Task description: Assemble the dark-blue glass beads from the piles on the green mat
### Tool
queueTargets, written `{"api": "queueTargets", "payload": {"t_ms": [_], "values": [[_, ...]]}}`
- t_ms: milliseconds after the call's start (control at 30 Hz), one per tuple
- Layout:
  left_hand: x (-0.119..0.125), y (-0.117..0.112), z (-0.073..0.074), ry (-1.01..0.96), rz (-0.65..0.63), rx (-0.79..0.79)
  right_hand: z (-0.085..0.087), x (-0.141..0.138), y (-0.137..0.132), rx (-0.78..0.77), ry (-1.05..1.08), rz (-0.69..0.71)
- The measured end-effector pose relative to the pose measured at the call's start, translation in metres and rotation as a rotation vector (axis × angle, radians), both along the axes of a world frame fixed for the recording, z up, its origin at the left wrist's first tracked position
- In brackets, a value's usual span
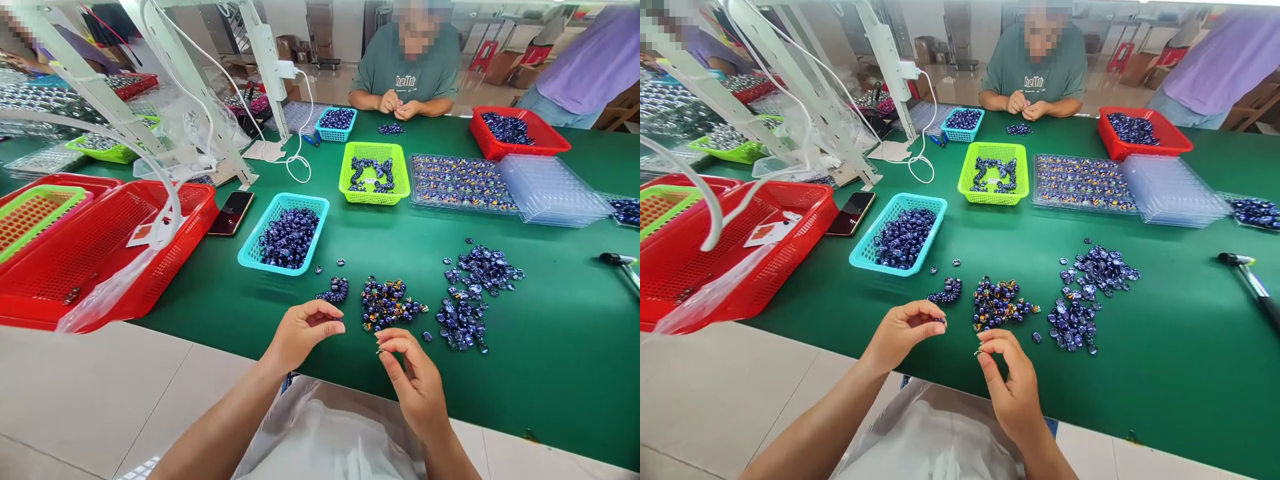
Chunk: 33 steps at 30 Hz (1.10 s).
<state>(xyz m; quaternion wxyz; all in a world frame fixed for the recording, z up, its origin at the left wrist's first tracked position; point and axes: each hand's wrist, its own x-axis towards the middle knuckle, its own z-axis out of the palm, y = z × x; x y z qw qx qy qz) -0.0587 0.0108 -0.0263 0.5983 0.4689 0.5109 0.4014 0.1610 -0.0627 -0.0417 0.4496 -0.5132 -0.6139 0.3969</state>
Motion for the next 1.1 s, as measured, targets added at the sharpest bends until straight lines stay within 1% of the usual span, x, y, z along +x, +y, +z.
{"api": "queueTargets", "payload": {"t_ms": [67, 133, 200, 267, 367, 533, 700, 767, 800, 867, 933, 1033, 1100], "values": [[0.018, -0.004, 0.004, -0.292, -0.048, -0.143, 0.001, -0.006, 0.001, 0.009, 0.097, 0.006], [0.035, -0.008, 0.004, -0.497, -0.034, -0.231, 0.0, -0.012, 0.002, 0.058, 0.139, 0.008], [0.049, -0.009, 0.003, -0.604, 0.008, -0.288, -0.001, -0.015, 0.002, 0.116, 0.135, -0.021], [0.059, -0.01, 0.0, -0.633, 0.027, -0.313, -0.001, -0.017, 0.0, 0.174, 0.095, -0.067], [0.067, -0.01, -0.002, -0.584, 0.014, -0.298, -0.001, -0.016, -0.002, 0.262, 0.008, -0.118], [0.069, -0.013, 0.0, -0.354, 0.013, -0.149, 0.0, -0.015, -0.003, 0.34, -0.103, -0.157], [0.063, -0.015, 0.001, -0.185, -0.133, -0.085, 0.0, -0.012, -0.002, 0.342, -0.16, -0.179], [0.06, -0.014, 0.0, -0.151, -0.172, -0.066, 0.002, -0.01, -0.002, 0.301, -0.133, -0.155], [0.059, -0.013, -0.001, -0.147, -0.184, -0.062, 0.003, -0.009, -0.002, 0.256, -0.101, -0.132], [0.057, -0.012, -0.002, -0.158, -0.195, -0.064, 0.006, -0.005, -0.002, 0.131, -0.011, -0.09], [0.055, -0.013, -0.003, -0.175, -0.194, -0.068, 0.01, -0.001, 0.0, 0.019, 0.063, -0.098], [0.053, -0.016, -0.004, -0.162, -0.197, -0.039, 0.014, 0.004, 0.004, -0.04, 0.082, -0.153], [0.053, -0.018, -0.005, -0.122, -0.207, 0.021, 0.017, 0.005, 0.007, -0.064, 0.076, -0.143]]}}
